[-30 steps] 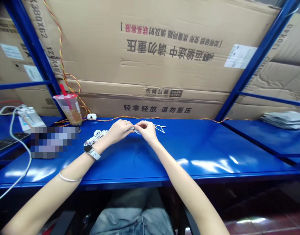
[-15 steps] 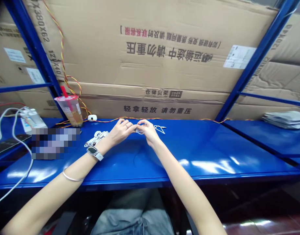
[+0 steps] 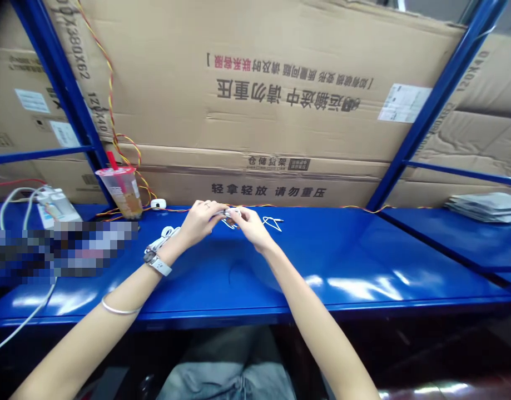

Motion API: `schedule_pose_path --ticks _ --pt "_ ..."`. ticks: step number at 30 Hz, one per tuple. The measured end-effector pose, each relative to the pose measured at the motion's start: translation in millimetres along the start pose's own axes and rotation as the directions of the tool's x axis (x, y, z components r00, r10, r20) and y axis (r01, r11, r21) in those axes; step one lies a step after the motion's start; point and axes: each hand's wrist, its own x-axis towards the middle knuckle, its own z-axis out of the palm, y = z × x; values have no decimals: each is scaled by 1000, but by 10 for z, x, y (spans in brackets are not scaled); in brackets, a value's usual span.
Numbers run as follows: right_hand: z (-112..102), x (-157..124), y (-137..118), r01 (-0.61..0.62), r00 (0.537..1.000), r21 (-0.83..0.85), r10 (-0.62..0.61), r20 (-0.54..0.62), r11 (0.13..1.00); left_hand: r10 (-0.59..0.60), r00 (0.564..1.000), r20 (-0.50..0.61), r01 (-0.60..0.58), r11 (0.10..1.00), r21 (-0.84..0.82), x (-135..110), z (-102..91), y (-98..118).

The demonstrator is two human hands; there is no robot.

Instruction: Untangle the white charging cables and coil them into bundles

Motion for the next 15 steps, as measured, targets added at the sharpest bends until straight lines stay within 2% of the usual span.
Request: schedule_pose_path --ticks 4,6,8,11,13,15 --pt "-12 -55 -109 -98 988 163 77 133 982 -175 984 -29 173 982 -76 17 19 5" --pt "-21 -68 -130 -112 982 173 81 173 979 -272 962 -28 262 947 -184 28 12 -1" --pt "-33 -65 -116 -121 981 133 99 165 984 -380 925 -9 357 878 -319 37 -9 -16" --pt "-48 -34 -47 -123 990 44 120 71 991 -510 859 47 453 713 -535 38 -34 -49" --pt "-49 -5 3 -70 997 -2 70 -16 998 -552 823 135 477 542 -692 29 -25 -58" --pt "-42 19 40 12 996 -26 -15 -86 1000 -525 811 258 483 353 -801 18 -1 -37"
